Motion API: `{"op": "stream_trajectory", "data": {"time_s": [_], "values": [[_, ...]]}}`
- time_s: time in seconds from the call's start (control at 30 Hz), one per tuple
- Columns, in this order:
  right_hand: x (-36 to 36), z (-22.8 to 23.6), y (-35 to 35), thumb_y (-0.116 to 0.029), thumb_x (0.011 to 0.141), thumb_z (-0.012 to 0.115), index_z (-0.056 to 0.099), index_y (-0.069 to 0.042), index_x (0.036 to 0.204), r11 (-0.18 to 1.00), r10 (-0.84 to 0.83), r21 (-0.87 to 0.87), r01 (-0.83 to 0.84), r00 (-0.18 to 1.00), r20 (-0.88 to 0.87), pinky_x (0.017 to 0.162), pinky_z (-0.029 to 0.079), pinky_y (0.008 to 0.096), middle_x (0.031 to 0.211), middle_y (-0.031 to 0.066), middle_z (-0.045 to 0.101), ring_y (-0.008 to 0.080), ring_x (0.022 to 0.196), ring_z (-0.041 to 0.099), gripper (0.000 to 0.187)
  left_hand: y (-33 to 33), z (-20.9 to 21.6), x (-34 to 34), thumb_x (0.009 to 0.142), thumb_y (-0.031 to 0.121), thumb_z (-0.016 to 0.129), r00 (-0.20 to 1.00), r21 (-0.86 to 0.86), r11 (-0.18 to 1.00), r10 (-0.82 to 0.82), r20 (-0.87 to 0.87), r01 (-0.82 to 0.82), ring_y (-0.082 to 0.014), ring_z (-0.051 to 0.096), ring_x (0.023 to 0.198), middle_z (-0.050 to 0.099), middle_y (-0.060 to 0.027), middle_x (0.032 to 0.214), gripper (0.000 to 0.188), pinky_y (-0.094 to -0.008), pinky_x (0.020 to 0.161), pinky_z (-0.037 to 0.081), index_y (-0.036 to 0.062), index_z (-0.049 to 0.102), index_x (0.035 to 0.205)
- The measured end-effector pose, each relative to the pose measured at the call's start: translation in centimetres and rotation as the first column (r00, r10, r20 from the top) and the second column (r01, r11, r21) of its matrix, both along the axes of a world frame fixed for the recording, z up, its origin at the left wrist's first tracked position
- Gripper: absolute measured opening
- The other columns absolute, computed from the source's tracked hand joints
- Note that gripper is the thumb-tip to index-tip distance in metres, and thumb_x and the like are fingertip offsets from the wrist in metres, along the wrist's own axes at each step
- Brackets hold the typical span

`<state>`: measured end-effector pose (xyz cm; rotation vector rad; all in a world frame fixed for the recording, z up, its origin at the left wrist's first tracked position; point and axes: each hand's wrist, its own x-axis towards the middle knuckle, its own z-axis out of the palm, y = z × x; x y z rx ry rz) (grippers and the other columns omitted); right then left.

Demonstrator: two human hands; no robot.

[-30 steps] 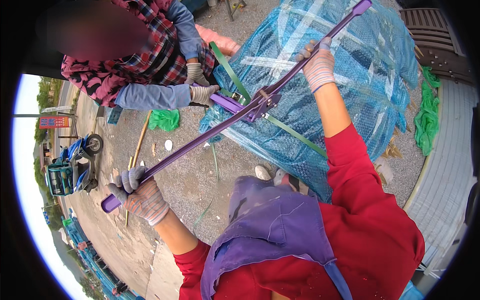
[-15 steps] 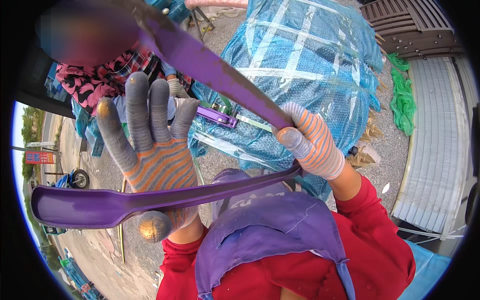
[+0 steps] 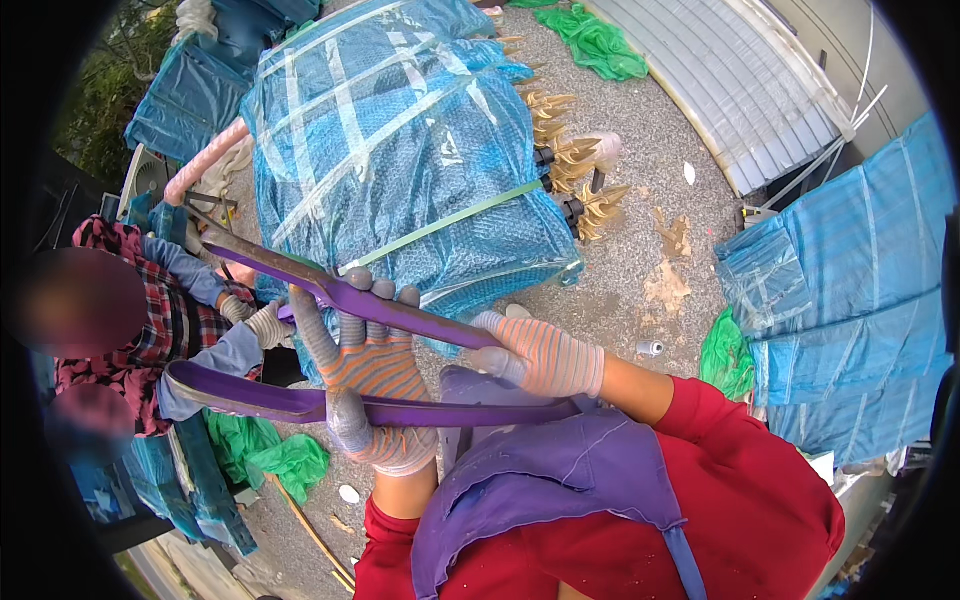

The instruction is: The person secures a large blue-wrapped package using a purple strap tensioner and green straps. They loop the strap around the package, tighten it with the tensioner, and lock it in place, repeating the process to ensure the package is tightly bound.

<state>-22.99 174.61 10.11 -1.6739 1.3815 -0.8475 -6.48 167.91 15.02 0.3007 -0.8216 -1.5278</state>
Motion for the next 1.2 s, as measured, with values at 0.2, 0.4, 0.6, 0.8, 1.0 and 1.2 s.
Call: {"op": "stream_trajectory", "data": {"time_s": [0.2,0.4,0.6,0.8,1.0,1.2], "values": [[-1.8,-1.6,8.2,-0.065,0.070,0.073,0.012,0.002,0.151,0.970,-0.168,-0.209,0.123,0.963,-0.211,0.100,0.041,0.0508,0.137,0.0359,0.038,0.0519,0.121,0.045,0.122,2.7,-0.2,-5.0,0.085,0.046,0.067,0.995,0.063,0.997,-0.057,0.081,0.052,-0.0335,0.048,0.126,0.044,-0.0235,0.138,0.093,-0.0516,0.110,0.034,0.0072,0.019,0.154],[-5.4,-3.8,12.0,-0.046,0.072,0.076,0.014,0.001,0.152,0.958,-0.281,0.004,0.286,0.942,-0.184,0.099,0.043,0.0498,0.130,0.0368,0.043,0.0509,0.115,0.049,0.111,5.8,-1.5,-11.2,0.085,0.043,0.069,0.968,0.214,0.974,-0.125,0.217,0.077,-0.0272,0.048,0.123,0.045,-0.0165,0.135,0.095,-0.0459,0.107,0.037,0.0107,0.013,0.155],[-15.2,-4.7,17.9,-0.041,0.072,0.075,0.015,-0.004,0.153,0.886,-0.453,0.006,0.464,0.869,-0.200,0.098,0.043,0.0506,0.130,0.0361,0.044,0.0504,0.116,0.049,0.107,7.8,-4.1,-20.1,0.072,0.072,0.069,0.830,0.121,0.923,-0.381,0.407,0.364,-0.0296,0.040,0.134,0.037,-0.0172,0.148,0.115,-0.0476,0.111,0.031,0.0077,0.019,0.154],[-27.7,-8.9,25.9,-0.036,0.067,0.078,0.022,-0.003,0.151,0.750,-0.662,-0.116,0.652,0.732,-0.164,0.104,0.040,0.0480,0.138,0.0308,0.041,0.0472,0.124,0.044,0.106,7.7,-9.3,-25.9,0.092,0.051,0.059,0.656,0.222,0.932,-0.359,0.664,0.286,-0.0272,0.052,0.122,0.050,-0.0152,0.137,0.070,-0.0423,0.102,0.043,0.0029,0.045,0.140],[-36.6,-8.2,30.3,-0.030,0.069,0.078,0.022,0.001,0.150,0.596,-0.799,-0.051,0.802,0.585,-0.141,0.106,0.038,0.0434,0.138,0.0280,0.044,0.0429,0.124,0.046,0.104,6.5,-14.8,-29.1,0.096,0.032,0.060,0.481,0.408,0.912,-0.372,0.794,0.032,-0.0150,0.058,0.099,0.065,-0.0052,0.111,0.038,-0.0310,0.086,0.048,0.0066,0.059,0.124],[-42.9,-9.7,30.2,-0.025,0.066,0.071,0.022,0.003,0.150,0.520,-0.853,0.060,0.852,0.522,-0.017,0.110,0.033,0.0370,0.143,0.0214,0.043,0.0312,0.132,0.043,0.101,-0.4,-20.0,-33.4,0.092,0.021,0.064,0.305,-0.026,0.995,0.055,0.951,-0.096,-0.0230,0.062,0.102,0.067,-0.0125,0.109,0.035,-0.0344,0.091,0.048,0.0000,0.060,0.120]]}}
